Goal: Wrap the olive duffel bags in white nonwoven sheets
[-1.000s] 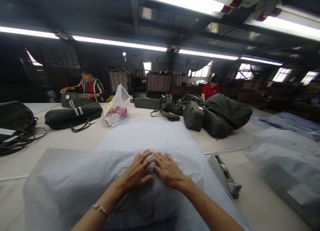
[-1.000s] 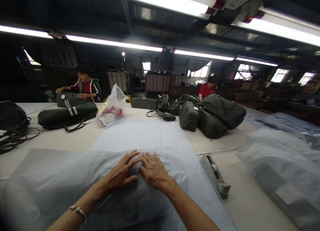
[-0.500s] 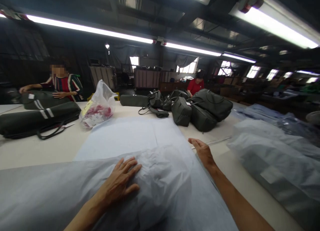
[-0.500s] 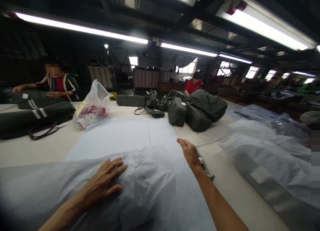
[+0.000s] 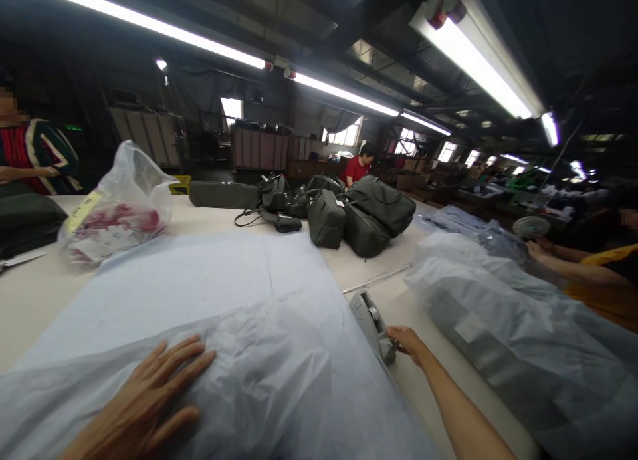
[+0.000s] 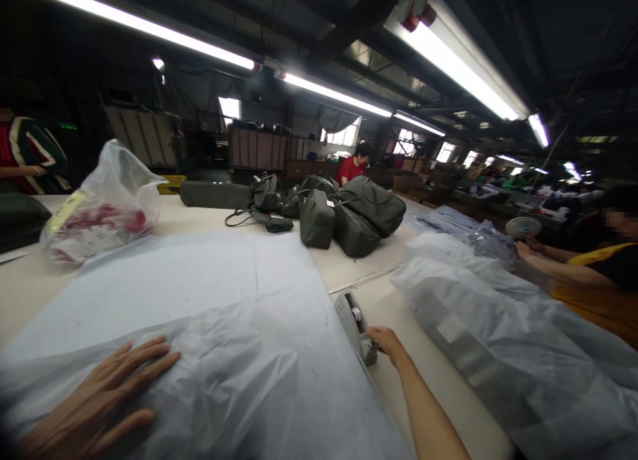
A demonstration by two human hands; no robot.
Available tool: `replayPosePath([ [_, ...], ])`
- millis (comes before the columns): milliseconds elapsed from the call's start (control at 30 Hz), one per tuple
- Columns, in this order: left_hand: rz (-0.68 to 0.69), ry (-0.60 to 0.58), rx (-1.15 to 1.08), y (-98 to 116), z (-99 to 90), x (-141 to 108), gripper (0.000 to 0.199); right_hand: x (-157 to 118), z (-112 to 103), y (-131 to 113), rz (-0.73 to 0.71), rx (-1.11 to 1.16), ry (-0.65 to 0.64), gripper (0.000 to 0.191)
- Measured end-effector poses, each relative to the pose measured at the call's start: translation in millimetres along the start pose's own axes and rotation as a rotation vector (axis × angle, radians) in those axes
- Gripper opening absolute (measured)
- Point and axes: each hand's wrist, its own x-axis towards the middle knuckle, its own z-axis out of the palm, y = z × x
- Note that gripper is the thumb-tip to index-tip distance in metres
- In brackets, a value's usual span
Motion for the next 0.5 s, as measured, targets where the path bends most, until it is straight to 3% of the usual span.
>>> replayPosePath([
  [233, -0.006, 0.022, 0.02, 5.3, -5.8, 4.1, 0.073, 7.0, 4.3, 0.5, -0.016, 0.132, 0.033, 0.027],
  [400, 0.011, -0.002, 0.021, 5.1, -10.2, 5.8, 0.072, -13.7, -11.6, 3.4, -0.102, 0.262, 0.078, 0.031],
  [500, -0.005, -0.01, -0.008, 4.2, -10.9, 7.1, 0.071, -29.5, -17.8, 15.1, -0.043, 0.266, 0.057, 0.025],
])
